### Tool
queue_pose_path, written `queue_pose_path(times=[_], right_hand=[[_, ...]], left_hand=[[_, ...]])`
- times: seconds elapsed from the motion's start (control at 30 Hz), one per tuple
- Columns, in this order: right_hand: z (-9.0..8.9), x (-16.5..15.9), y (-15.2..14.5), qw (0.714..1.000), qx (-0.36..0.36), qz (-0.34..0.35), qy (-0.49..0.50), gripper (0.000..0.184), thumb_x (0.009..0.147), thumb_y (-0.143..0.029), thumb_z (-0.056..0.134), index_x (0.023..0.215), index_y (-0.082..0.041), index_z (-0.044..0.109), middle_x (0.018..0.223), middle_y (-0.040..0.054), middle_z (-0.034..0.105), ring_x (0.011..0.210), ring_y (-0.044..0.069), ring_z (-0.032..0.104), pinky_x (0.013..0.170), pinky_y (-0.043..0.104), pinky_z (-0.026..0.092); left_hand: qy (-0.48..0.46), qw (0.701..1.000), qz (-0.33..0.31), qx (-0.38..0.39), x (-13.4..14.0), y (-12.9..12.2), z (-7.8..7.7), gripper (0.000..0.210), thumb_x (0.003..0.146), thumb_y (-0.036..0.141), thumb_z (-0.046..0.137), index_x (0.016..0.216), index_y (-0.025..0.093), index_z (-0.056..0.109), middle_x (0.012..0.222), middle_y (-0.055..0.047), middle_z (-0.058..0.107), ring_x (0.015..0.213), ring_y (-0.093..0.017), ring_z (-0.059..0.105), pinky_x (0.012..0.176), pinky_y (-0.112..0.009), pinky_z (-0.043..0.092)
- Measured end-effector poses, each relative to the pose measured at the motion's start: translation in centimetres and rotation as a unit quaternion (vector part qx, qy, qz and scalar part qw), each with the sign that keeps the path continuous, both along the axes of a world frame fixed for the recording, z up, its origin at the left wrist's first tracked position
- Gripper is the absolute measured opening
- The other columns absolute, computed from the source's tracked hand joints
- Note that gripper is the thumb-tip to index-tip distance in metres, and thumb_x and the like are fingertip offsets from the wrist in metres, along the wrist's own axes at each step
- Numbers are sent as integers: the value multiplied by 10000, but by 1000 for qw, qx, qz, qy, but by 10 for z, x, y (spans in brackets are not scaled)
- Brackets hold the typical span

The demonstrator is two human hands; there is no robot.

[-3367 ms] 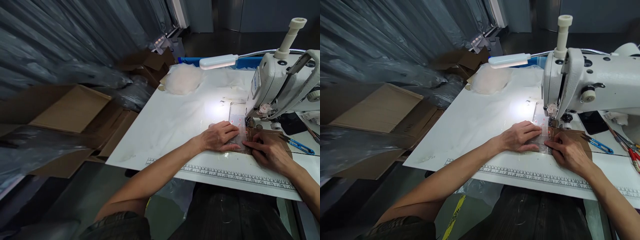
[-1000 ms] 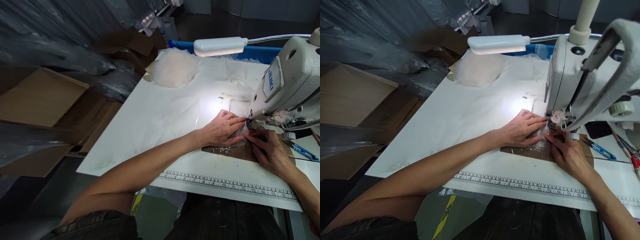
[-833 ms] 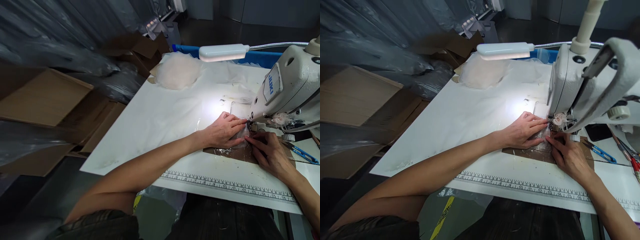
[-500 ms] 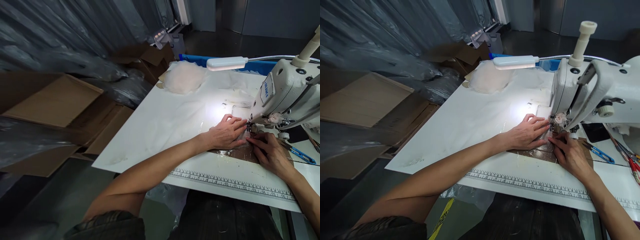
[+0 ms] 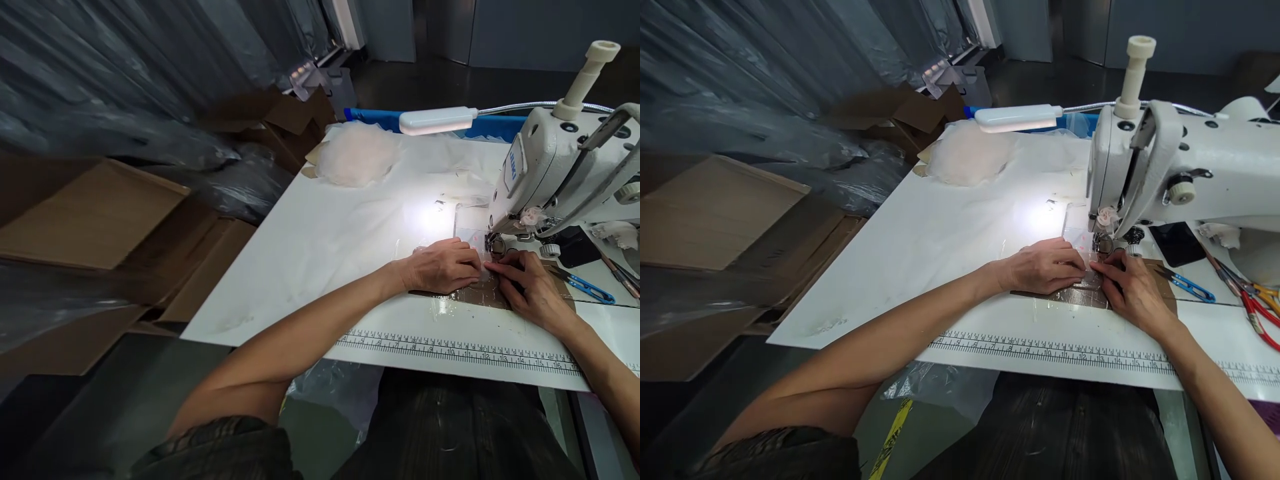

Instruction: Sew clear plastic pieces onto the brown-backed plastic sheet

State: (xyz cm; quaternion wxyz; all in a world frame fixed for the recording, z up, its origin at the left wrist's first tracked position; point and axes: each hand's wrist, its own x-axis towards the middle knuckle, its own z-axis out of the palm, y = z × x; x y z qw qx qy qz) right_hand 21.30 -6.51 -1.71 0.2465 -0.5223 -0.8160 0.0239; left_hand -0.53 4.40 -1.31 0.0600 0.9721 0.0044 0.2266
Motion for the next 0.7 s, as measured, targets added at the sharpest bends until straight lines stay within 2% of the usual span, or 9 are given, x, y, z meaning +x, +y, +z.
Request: queue_pose_path(times=[0.33, 0.7], right_hand=[[-7, 1, -1, 1000, 12, -2, 17, 368, 947, -219, 467, 1245, -229, 683, 1037, 122, 598, 940, 254, 573, 784, 429, 562], [-6, 1, -1, 1000, 3, 3, 27, 351, 950, -234, 469, 1220, -237, 693, 1052, 112, 611, 965, 250, 578, 827, 450, 554]], left_hand=[[-36, 998, 13, 54, 0, -1, -2, 201, 992, 202, 482, 897, 195, 659, 1086, -39, 724, 869, -134, 615, 765, -301, 434], [31, 995, 23, 96, 1, -5, 0, 241, 1016, 192, 440, 936, 201, 667, 973, -17, 725, 825, -128, 601, 767, -306, 423]])
